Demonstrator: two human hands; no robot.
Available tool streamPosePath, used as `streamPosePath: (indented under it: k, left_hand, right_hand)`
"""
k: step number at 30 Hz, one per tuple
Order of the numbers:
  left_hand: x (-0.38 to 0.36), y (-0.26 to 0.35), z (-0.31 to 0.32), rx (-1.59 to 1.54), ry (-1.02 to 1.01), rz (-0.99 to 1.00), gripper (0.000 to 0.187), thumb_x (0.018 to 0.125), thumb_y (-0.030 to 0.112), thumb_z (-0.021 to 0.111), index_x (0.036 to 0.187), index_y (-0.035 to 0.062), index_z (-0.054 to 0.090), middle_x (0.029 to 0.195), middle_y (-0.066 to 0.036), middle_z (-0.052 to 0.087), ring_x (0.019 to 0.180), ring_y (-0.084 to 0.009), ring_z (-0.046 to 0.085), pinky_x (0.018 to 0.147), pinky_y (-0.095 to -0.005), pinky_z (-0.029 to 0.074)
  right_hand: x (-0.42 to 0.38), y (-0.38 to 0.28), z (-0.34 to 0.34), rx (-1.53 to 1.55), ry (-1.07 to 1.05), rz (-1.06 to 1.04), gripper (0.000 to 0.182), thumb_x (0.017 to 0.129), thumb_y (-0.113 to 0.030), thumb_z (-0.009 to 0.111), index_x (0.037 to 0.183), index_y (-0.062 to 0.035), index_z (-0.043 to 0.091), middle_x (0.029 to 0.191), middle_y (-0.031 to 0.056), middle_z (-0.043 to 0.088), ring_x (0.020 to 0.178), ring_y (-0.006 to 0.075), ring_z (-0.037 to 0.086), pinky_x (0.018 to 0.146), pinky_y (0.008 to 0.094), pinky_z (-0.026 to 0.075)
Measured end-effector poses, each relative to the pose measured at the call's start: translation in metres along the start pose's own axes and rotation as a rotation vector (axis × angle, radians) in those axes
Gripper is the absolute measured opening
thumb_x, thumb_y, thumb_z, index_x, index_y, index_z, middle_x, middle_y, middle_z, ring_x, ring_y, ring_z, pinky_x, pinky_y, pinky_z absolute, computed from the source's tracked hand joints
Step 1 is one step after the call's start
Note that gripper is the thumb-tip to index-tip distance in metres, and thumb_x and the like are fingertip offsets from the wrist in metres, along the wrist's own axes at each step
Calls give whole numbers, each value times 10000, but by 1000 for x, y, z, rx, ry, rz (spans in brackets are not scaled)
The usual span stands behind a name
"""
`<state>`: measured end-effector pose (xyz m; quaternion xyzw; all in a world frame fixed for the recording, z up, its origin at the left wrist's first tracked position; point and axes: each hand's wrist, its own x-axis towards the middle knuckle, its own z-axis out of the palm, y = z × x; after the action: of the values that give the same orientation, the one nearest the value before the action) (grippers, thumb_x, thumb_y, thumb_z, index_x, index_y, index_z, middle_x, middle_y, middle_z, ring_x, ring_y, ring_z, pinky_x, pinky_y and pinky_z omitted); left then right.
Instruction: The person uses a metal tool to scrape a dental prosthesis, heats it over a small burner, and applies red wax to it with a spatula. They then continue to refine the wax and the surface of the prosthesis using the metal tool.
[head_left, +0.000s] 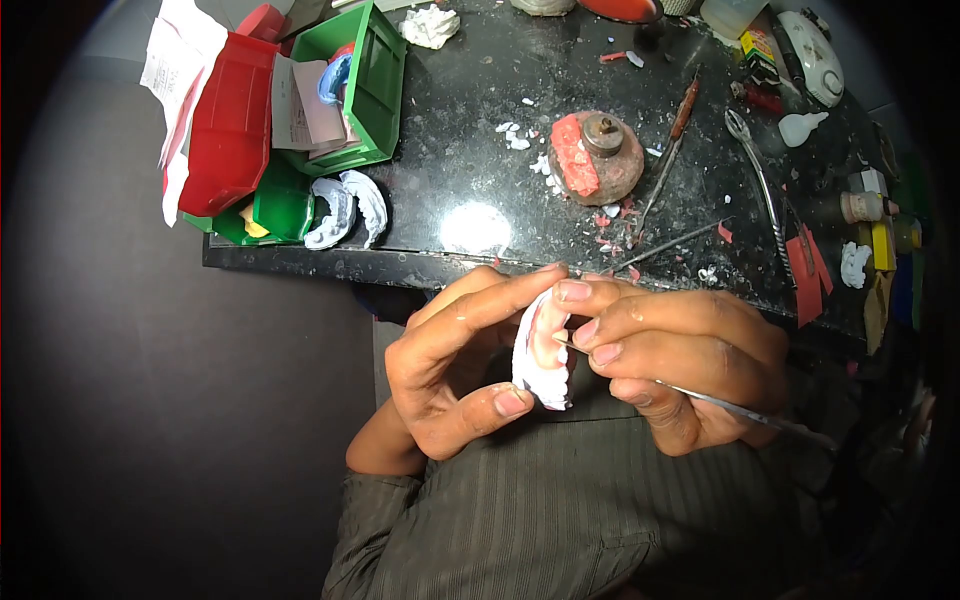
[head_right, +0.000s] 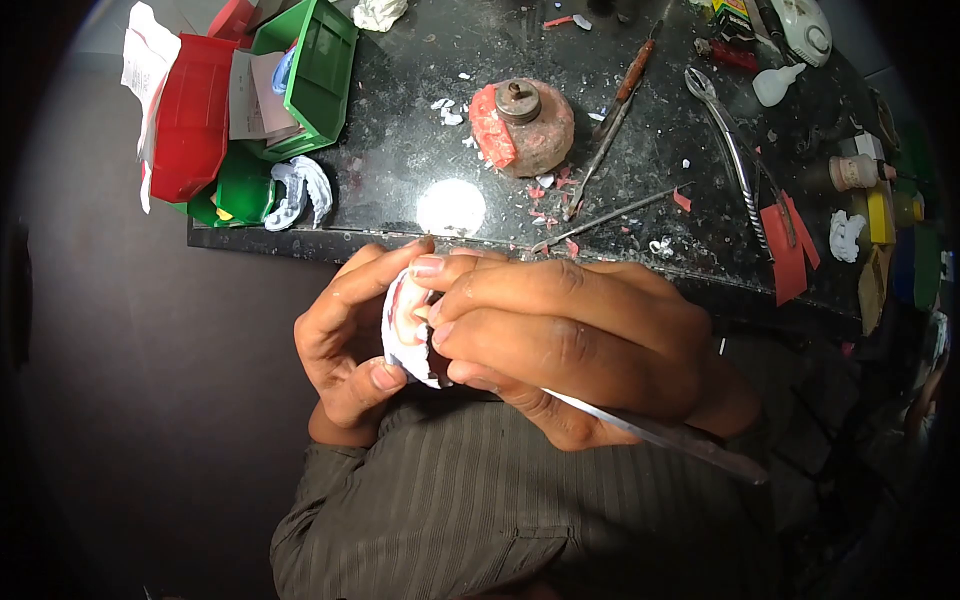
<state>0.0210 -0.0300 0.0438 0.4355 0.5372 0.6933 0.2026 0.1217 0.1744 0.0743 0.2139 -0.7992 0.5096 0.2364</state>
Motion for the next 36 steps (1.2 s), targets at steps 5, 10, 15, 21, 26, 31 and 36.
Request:
streamPosePath:
  k: [5, 10, 15, 21, 26, 31, 36]
  left_hand:
    - [0, 1, 0, -5, 0, -14, 666, 812, 168, 706, 1324, -184, 467, 972, -162, 573, 861, -184, 560, 768, -302, 458]
    - [-1, 0, -1, -9, -3, -21, 663, 818, 171, 705, 1324, -184, 466, 979, -163, 572, 863, -185, 560, 769, -302, 455]
    - [-1, 2, 0, -11, 4, -25, 661, 814, 162, 701, 1324, -187, 465, 987, -168, 575, 871, -189, 565, 776, -306, 457]
    - [0, 2, 1, -9, 1, -24, 664, 811, 158, 699, 1324, -190, 462, 986, -168, 575, 874, -194, 573, 782, -313, 462]
    - [0, 2, 1, -18, 5, -23, 665, 805, 152, 697, 1324, -189, 462, 972, -164, 573, 870, -194, 574, 783, -314, 462]
    - [0, 2, 0, -15, 2, -32, 665, 798, 148, 690, 1326, -187, 464, 969, -163, 573, 862, -192, 571, 778, -313, 456]
    - [-1, 1, 0, -2, 1, -26, 665, 801, 159, 695, 1323, -186, 468, 970, -163, 579, 866, -195, 571, 782, -317, 456]
  right_hand:
    - [1, 1, -1, 20, -3, 3, 152, 964, -102, 590, 993, 47, 581, 917, 196, 655, 863, 318, 715, 848, 440, 605]
    - [1, 1, -2, -4, -8, 2, 160, 962, -108, 595, 986, 50, 581, 902, 204, 657, 849, 321, 717, 836, 442, 609]
    - [0, 4, 1, 19, -1, -23, 166, 961, -120, 600, 989, 43, 583, 903, 202, 661, 854, 326, 717, 823, 450, 611]
    - [0, 2, -1, -8, -20, 14, 168, 960, -119, 600, 985, 46, 582, 893, 201, 662, 849, 328, 717, 818, 451, 614]
    - [0, 3, -1, 68, -11, -2, 171, 957, -109, 603, 998, 54, 574, 912, 216, 652, 870, 340, 715, 826, 451, 609]
    - [2, 2, -5, 35, -62, 33, 172, 960, -103, 596, 1004, 61, 568, 921, 224, 647, 896, 346, 711, 838, 450, 605]
    - [0, 0, -4, 35, -57, 40, 172, 965, -104, 588, 1004, 62, 565, 912, 220, 645, 905, 351, 710, 843, 443, 601]
